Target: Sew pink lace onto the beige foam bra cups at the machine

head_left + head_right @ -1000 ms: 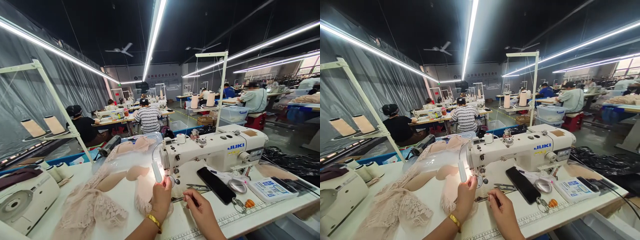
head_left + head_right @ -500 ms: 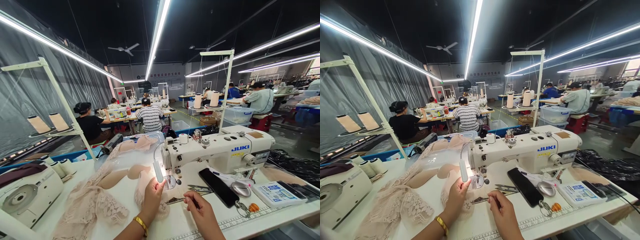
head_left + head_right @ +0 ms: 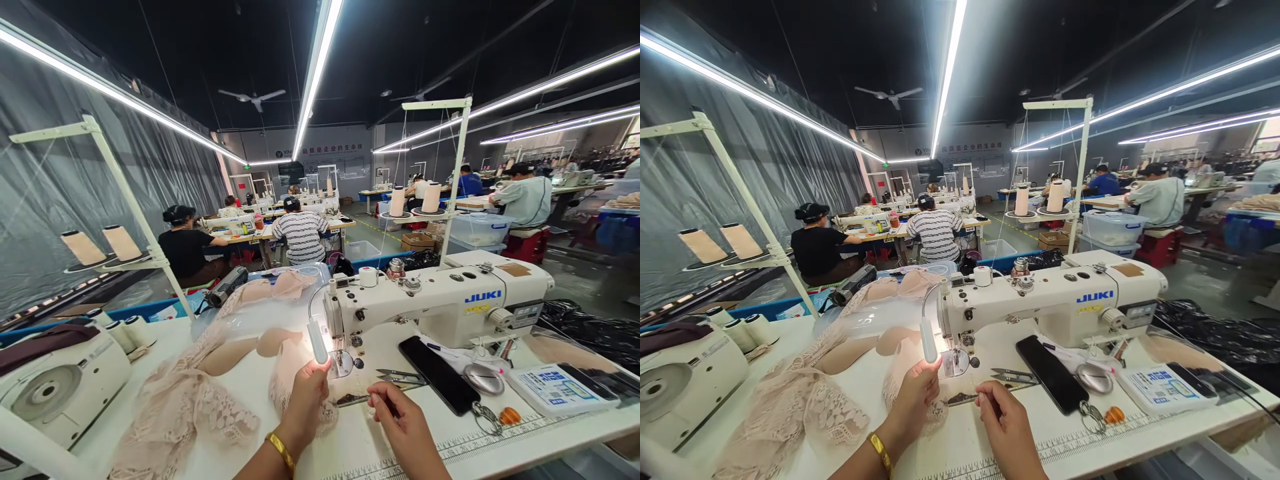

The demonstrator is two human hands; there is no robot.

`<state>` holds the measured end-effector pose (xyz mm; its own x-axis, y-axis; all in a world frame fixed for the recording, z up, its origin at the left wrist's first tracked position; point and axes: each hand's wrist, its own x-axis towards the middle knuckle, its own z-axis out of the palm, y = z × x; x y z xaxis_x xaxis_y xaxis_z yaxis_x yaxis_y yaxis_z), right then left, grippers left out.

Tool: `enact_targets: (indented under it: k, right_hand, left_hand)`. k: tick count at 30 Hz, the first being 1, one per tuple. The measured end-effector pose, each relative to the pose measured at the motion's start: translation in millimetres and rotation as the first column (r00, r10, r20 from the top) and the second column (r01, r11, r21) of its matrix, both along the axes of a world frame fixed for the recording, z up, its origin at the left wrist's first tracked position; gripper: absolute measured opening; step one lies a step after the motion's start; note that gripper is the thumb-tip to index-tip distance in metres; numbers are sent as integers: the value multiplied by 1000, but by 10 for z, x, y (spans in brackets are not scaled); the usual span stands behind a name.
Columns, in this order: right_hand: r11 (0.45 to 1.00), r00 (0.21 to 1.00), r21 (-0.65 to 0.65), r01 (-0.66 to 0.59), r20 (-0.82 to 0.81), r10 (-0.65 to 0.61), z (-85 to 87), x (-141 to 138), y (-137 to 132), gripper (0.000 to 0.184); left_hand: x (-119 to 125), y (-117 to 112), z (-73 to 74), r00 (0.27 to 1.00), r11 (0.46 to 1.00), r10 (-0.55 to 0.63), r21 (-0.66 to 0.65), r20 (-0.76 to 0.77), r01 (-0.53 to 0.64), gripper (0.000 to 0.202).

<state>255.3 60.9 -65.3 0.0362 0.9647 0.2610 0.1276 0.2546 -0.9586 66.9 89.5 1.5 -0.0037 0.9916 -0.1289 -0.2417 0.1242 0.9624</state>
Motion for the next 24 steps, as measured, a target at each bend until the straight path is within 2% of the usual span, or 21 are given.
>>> enact_targets:
  k: [4,8,10,12,15,17,19,20,21,22,23,24]
  right_hand:
    - [999,999,-9,-42,28,42,-25,0,12,43]
    - [999,998,-12,-39,40,40,-41,34,19,43]
    - [999,998,-21,-37,51,38,22,64,44,44]
    - [999,998,-34,-41,52,43,153,75,85,46]
    - [982,987,-117,-151,-67,144,405,18,160,49]
    - [933,939,-184,-310,-216,269,528,-56,202,52]
    - [897,898,-184,-402,-269,347,580,-116,220,46]
    - [900,901,-148,-410,-216,375,584,-128,218,42]
    - [904,907,-96,-416,-110,406,579,-122,209,39]
    - [898,898,-36,-439,30,440,570,-98,195,37]
    - [870,857,14,-493,180,483,562,-58,182,34]
    - [824,789,33,-566,312,530,558,-6,177,30]
  left_hand:
    - [-7,2,-9,1000,1000,-11,-28,16,11,68]
    - [131,179,33,995,988,-86,-128,45,91,65]
    - [204,244,49,988,971,-149,-182,39,154,62]
    - [249,237,41,976,952,-219,-219,9,216,61]
    - [249,71,-19,951,939,-294,-214,-95,269,62]
    - [198,-107,-63,924,942,-321,-176,-209,287,61]
    - [108,-284,-78,884,944,-329,-117,-333,307,57]
    - [52,-358,-71,851,948,-300,-34,-431,317,49]
    - [-7,-414,-56,805,940,-223,97,-550,327,35]
    - [-67,-449,-35,737,898,-92,265,-669,352,19]
    - [-124,-460,-13,647,805,76,430,-759,410,13]
    - [-176,-445,7,547,675,239,542,-802,500,25]
